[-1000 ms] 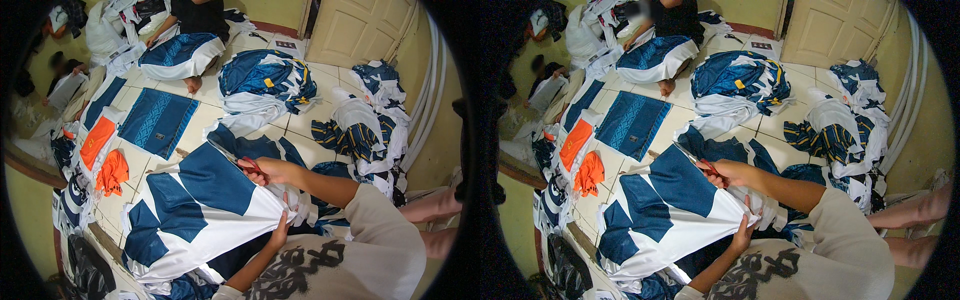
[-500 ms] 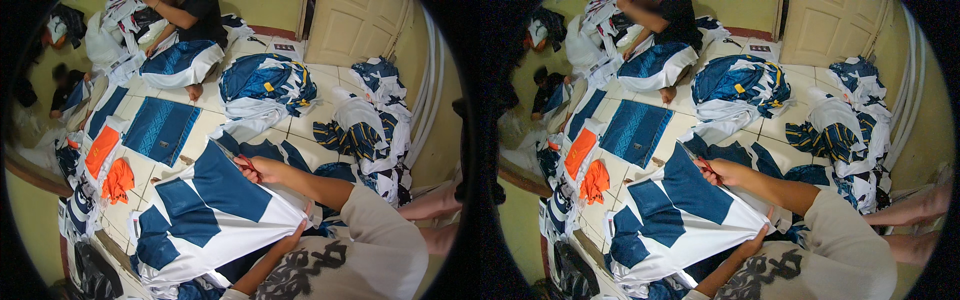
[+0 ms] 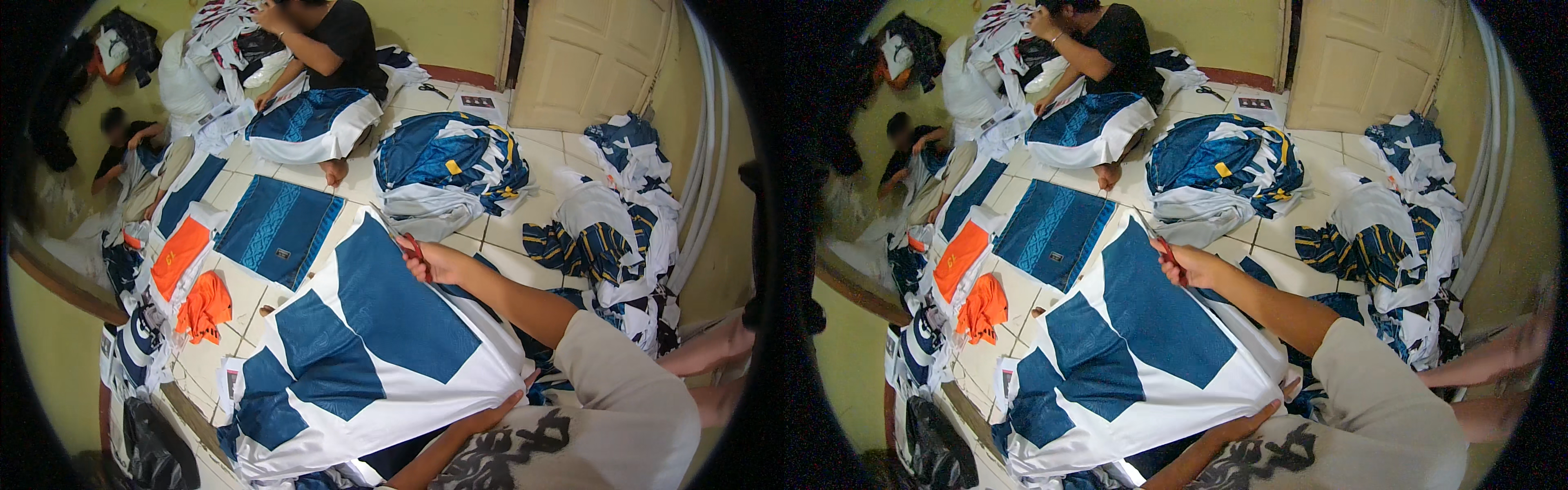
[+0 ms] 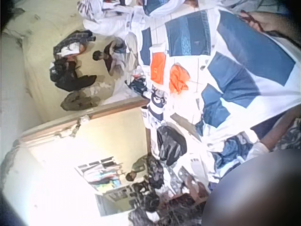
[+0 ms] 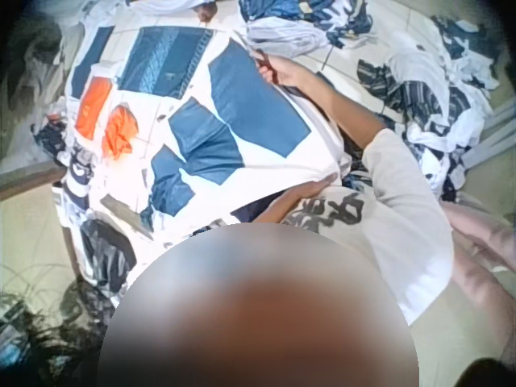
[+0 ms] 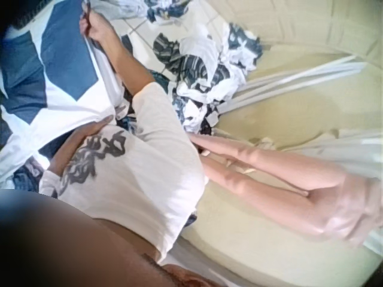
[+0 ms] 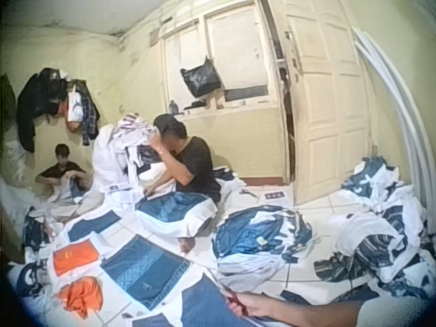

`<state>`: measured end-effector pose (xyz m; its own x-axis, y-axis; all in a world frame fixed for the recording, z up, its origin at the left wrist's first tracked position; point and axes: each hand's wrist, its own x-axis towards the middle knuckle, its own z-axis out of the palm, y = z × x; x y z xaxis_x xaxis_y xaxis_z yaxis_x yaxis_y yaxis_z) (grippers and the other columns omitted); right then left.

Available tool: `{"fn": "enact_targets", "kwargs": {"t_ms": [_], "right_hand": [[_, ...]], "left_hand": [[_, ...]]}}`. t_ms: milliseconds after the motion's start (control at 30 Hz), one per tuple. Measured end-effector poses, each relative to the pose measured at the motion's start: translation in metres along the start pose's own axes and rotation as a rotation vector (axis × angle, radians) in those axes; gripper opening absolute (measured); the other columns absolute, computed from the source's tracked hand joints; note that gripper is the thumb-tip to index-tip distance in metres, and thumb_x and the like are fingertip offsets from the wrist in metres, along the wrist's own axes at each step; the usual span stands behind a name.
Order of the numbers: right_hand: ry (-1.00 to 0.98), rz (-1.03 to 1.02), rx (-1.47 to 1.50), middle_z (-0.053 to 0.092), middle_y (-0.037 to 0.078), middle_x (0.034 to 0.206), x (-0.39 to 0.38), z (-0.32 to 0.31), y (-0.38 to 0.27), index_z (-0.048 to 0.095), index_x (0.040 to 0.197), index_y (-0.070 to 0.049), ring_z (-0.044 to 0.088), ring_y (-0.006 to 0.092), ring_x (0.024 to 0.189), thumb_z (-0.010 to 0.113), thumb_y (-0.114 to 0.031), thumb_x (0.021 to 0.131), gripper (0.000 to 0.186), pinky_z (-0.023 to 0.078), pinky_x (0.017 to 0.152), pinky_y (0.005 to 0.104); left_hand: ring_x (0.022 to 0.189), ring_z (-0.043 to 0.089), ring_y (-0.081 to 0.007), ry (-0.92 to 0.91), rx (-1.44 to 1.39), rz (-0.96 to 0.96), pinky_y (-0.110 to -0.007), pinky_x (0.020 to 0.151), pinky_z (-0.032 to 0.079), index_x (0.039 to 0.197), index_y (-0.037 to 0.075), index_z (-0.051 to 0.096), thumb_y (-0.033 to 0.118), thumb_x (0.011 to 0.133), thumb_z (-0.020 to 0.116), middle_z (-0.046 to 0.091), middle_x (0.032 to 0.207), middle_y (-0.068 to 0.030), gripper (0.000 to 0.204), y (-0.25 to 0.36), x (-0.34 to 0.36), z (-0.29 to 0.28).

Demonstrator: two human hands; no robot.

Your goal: The person sits on the floor and uses scissors to cut a large piece of blue and white patterned fabric into smaller sections. They repeatedly fold and trim the material while other workers handle similar fabric nearby.

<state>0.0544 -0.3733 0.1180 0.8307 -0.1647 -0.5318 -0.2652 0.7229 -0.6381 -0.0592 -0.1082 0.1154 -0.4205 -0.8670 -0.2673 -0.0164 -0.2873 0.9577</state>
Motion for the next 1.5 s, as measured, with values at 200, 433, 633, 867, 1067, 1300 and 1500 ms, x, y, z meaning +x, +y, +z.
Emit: {"fn": "enact_targets", "kwargs": {"t_ms": [200,433,633,867,1067,1300,1500], "right_hand": [[0.027,0.001,-0.020,0.039,-0.007,0.061,0.022,-0.006,-0.018,0.045,0.088,-0.014,0.035,0.0045,0.047,0.067,-0.061,0.082,0.052,0.031,0.045,0.0198],[0.056,-0.309,-0.395,0.042,-0.004,0.058,0.018,0.008,-0.021,0.047,0.078,-0.014,0.040,0.0087,0.049,0.054,-0.048,0.097,0.039,0.033,0.048,0.0256],[-0.427,0.292,-0.643,0.066,0.013,0.105,-0.092,0.015,0.078,0.056,0.100,-0.002,0.064,0.0155,0.091,0.064,-0.008,0.086,0.017,0.053,0.078,0.0308],[-0.435,0.119,-1.383,0.062,0.005,0.076,-0.149,0.011,0.094,0.061,0.100,-0.001,0.054,0.0117,0.066,0.074,-0.007,0.068,0.035,0.044,0.060,0.0277],[0.197,-0.455,-1.455,0.061,0.003,0.075,-0.175,-0.004,0.006,0.060,0.090,-0.002,0.059,0.0107,0.065,0.065,0.006,0.066,0.026,0.049,0.060,0.0238],[0.605,-1.356,-1.419,0.069,0.012,0.099,-0.055,-0.042,-0.198,0.059,0.112,0.009,0.064,0.0161,0.091,0.059,-0.004,0.089,0.026,0.049,0.082,0.0283],[0.727,-1.569,-0.902,0.068,0.007,0.097,-0.064,-0.035,-0.270,0.062,0.109,0.003,0.063,0.0113,0.086,0.067,-0.010,0.089,0.025,0.048,0.076,0.0243]], "left_hand": [[0.142,0.025,-0.0316,-0.128,-0.098,0.149,-0.041,0.117,0.021,0.154,0.027,0.020,0.051,0.103,0.028,0.020,0.158,-0.0121,0.058,-0.010,0.006,-0.002],[0.143,0.024,-0.0289,-0.054,0.084,0.288,-0.037,0.118,0.018,0.154,0.029,0.021,0.054,0.102,0.022,0.022,0.158,-0.0092,0.057,-0.034,0.003,-0.001],[0.135,0.035,-0.0274,0.120,-0.030,0.191,-0.035,0.114,0.024,0.149,0.016,0.030,0.063,0.097,0.029,0.034,0.149,-0.0122,0.070,-0.054,0.021,-0.004],[0.108,0.057,-0.0252,0.218,0.067,0.276,-0.033,0.098,0.042,0.114,0.003,0.057,0.067,0.088,0.054,0.061,0.103,-0.0162,0.070,-0.097,0.009,-0.012],[0.121,0.050,-0.0276,1.672,-1.402,0.588,-0.043,0.107,0.038,0.141,0.008,0.042,0.062,0.096,0.041,0.051,0.134,-0.0119,0.070,-0.168,-0.158,-0.075],[0.094,0.065,-0.0238,2.053,-0.769,1.258,-0.040,0.090,0.051,0.107,0.011,0.063,0.050,0.095,0.050,0.068,0.101,-0.0060,0.043,-0.096,-0.471,-0.201],[0.108,0.062,-0.0244,2.209,-0.149,1.184,-0.041,0.098,0.048,0.122,0.003,0.056,0.036,0.104,0.033,0.063,0.122,-0.0123,0.044,0.020,-0.618,-0.182]]}}
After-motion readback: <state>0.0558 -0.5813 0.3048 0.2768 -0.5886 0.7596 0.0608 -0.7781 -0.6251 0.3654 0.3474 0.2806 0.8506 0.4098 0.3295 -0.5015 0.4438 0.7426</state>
